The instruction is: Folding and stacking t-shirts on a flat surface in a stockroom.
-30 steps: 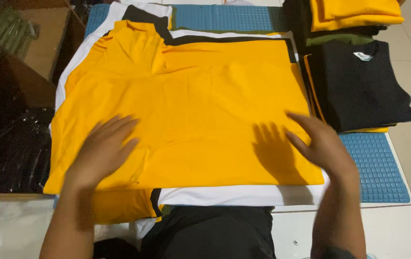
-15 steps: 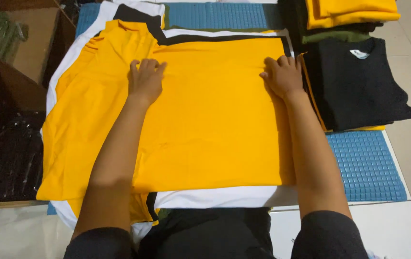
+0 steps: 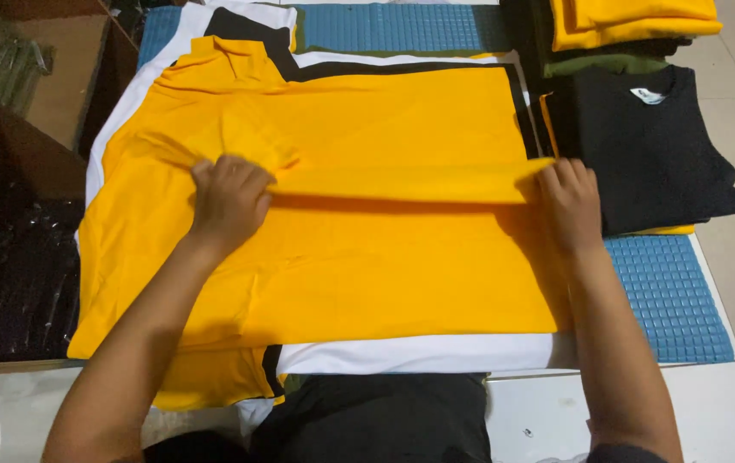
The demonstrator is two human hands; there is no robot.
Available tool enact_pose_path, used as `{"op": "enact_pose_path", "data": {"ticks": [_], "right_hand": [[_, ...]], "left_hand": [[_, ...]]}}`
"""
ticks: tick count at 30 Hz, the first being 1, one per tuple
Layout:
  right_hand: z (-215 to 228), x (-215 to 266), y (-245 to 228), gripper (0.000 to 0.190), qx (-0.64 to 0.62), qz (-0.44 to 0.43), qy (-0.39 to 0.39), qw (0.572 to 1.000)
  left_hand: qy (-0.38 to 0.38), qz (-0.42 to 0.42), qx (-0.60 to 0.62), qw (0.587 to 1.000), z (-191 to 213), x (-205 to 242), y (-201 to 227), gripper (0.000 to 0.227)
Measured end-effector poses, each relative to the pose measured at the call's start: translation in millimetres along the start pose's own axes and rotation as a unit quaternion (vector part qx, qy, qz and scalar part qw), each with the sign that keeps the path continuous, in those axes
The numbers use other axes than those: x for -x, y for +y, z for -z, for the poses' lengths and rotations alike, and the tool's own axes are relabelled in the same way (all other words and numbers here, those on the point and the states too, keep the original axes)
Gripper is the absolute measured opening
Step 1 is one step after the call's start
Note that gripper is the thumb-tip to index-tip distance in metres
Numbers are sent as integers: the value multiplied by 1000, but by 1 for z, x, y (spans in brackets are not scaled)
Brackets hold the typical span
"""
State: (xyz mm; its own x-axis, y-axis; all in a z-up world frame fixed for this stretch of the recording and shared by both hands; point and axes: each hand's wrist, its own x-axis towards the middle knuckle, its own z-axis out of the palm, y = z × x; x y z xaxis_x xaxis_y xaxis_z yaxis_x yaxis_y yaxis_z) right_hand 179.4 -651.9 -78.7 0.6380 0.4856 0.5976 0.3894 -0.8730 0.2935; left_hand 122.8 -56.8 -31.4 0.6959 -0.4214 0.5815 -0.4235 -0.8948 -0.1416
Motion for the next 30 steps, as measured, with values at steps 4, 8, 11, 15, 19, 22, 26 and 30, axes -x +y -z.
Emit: {"op": "enact_pose_path", "data": {"ticks": [4,8,11,15,19,22,26,30], "right_hand": [[87,27,-38,10,-36,-25,-35,998],[105,54,-56,12,-89,-58,-84,991],[111,59,-56,17,-106,-93,-173,975],[145,18,-55,51,-161,-167,-341,911],[128,-69,-109,40,-166,-13,-167,972],[105,-140,-191,37,-353,-38,-281,892],[46,-194,-293,52,-384,66,-239,889],[7,-235,-365,59,-370,0,-325,870]], "left_hand": [[-15,9,29,999,39,40,32,7],[-77,5,87,993,65,56,55,9],[-169,29,168,971,71,57,55,15],[-212,64,329,918,77,53,44,34],[-162,173,478,846,90,56,14,37],[-76,231,355,903,68,83,-46,35],[-48,345,13,937,50,122,-121,38],[-180,480,25,858,5,162,-191,33]]}}
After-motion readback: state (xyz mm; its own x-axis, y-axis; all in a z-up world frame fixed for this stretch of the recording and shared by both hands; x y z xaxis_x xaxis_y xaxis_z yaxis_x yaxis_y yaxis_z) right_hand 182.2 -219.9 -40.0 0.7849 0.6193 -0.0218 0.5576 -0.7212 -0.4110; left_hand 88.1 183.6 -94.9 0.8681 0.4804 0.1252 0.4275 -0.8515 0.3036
